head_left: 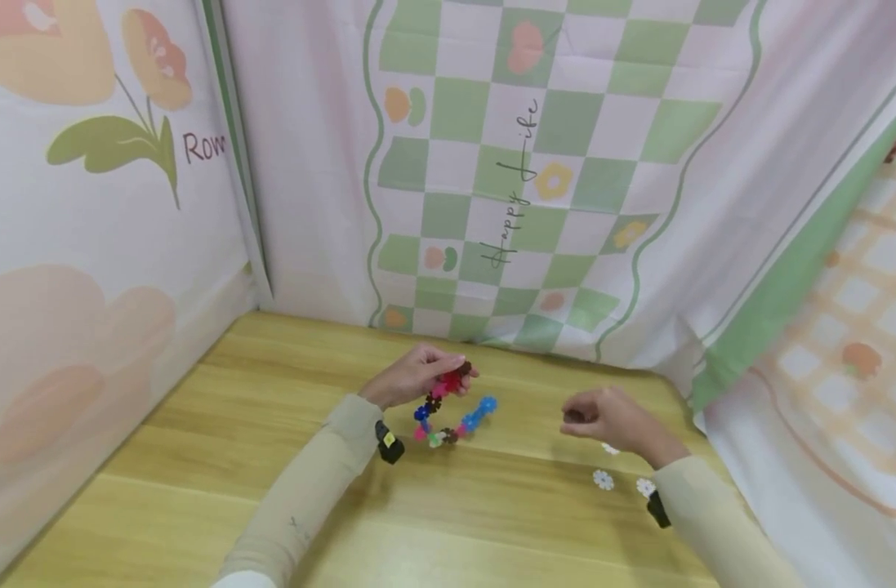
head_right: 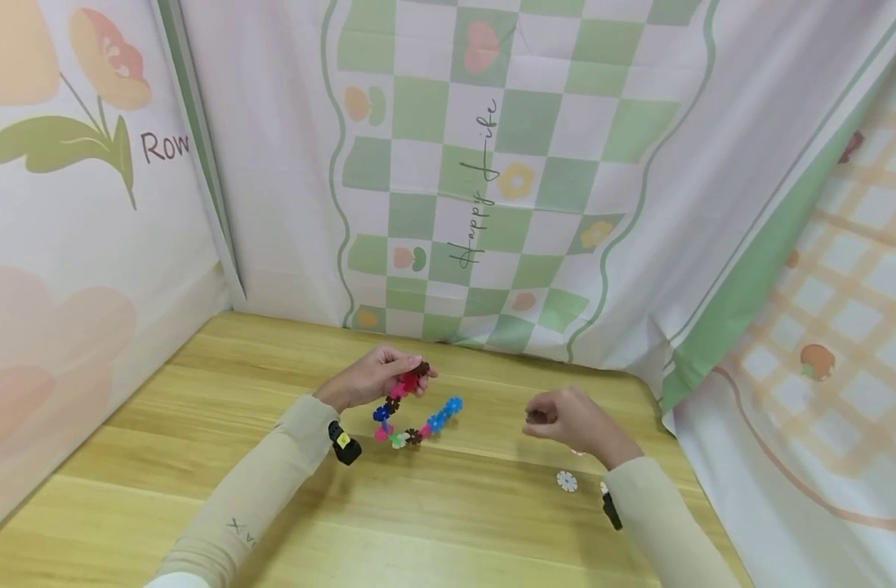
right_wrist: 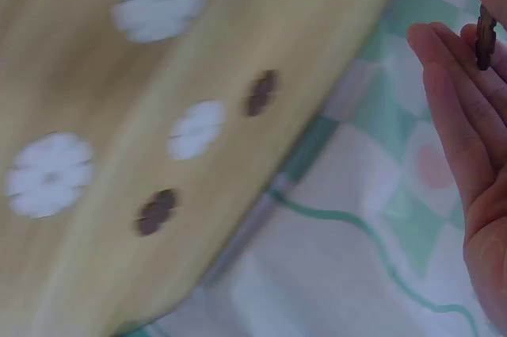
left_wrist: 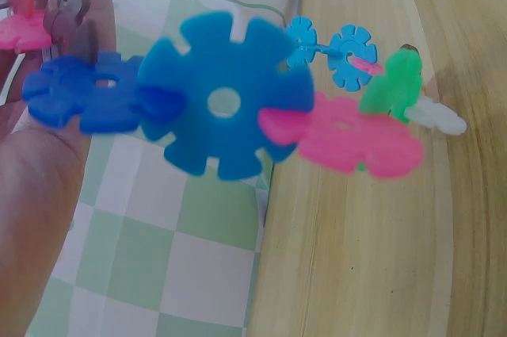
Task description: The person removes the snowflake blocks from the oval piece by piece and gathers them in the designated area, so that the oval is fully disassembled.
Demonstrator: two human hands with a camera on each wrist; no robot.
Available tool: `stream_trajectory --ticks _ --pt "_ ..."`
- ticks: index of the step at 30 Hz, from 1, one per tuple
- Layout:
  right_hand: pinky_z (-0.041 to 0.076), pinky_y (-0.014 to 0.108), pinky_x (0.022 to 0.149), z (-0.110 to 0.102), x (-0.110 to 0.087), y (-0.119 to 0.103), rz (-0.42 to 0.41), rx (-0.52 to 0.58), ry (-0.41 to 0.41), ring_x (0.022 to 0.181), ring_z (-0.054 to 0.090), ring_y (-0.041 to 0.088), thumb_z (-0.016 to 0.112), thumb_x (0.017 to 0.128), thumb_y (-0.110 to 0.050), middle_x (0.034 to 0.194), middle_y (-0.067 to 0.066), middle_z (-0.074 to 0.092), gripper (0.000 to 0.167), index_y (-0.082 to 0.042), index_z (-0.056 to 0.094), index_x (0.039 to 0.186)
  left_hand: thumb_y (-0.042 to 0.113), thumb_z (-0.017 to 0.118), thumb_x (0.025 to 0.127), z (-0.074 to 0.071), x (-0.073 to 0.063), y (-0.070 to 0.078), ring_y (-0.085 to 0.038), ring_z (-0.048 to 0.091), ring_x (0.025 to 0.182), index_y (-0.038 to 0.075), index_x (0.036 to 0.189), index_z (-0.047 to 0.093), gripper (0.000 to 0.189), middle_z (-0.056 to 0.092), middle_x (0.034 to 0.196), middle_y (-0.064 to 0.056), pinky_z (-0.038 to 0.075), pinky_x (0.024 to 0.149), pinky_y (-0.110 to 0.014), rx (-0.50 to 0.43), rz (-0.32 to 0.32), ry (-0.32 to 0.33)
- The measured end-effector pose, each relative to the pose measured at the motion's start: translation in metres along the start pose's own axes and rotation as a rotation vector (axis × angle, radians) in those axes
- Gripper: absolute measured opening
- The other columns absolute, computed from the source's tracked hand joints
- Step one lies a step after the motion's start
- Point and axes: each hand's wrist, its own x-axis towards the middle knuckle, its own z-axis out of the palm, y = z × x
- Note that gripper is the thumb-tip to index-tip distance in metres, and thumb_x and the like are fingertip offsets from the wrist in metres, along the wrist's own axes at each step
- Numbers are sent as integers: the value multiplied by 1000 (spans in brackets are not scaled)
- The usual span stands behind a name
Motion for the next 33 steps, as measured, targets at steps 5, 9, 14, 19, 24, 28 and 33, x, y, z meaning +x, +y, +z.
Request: stream_trajectory --ticks 5,9,14,19,24,28,33 --pt "58 22 65 24 -18 24 -51 -56 0 75 66 -4 86 90 -27 87 -7 79 21 -10 82 101 10 45 114 1 1 -2 -15 74 88 1 103 78 37 77 101 -5 64 86 -26 0 -24 11" --pt "59 22 65 37 -25 33 -50 -48 8 74 68 -1 89 86 -28 88 -4 80 20 -12 83 98 10 45 114 3 1 -4 -15 75 89 -12 113 73 35 77 101 -6 64 87 -26 17 -39 24" --pt "64 30 74 44 -27 40 -33 -34 -11 82 72 8 90 85 -26 94 -2 80 20 -13 82 98 12 45 114 4 3 -5 -12 75 89 -26 125 59 42 77 100 -4 64 87 -25 25 -51 22" --pt "66 35 79 48 -26 47 -56 -39 -7 89 75 16 90 85 -27 97 0 80 19 -15 82 98 15 46 114 3 4 -4 -15 75 90 -26 128 57 45 77 101 -6 64 86 -25 46 -57 27" --pt "66 41 84 41 -21 36 -8 -26 -9 97 77 30 87 88 -29 107 10 80 34 -4 79 109 19 48 114 2 2 -2 -18 77 91 -21 126 63 44 76 106 -20 65 88 -30 62 -57 55" --pt "65 47 87 28 -7 6 -7 -24 69 104 75 38 83 93 -30 118 20 77 46 3 73 122 21 48 115 1 2 -2 -18 78 92 -18 123 66 44 78 104 -16 64 95 -41 69 -55 72" --pt "64 49 90 20 24 -43 -211 -64 299 107 76 37 87 87 -19 124 22 76 48 2 72 127 23 45 115 0 3 -4 -15 79 92 -19 125 64 47 80 99 -5 61 101 -51 85 -44 84"
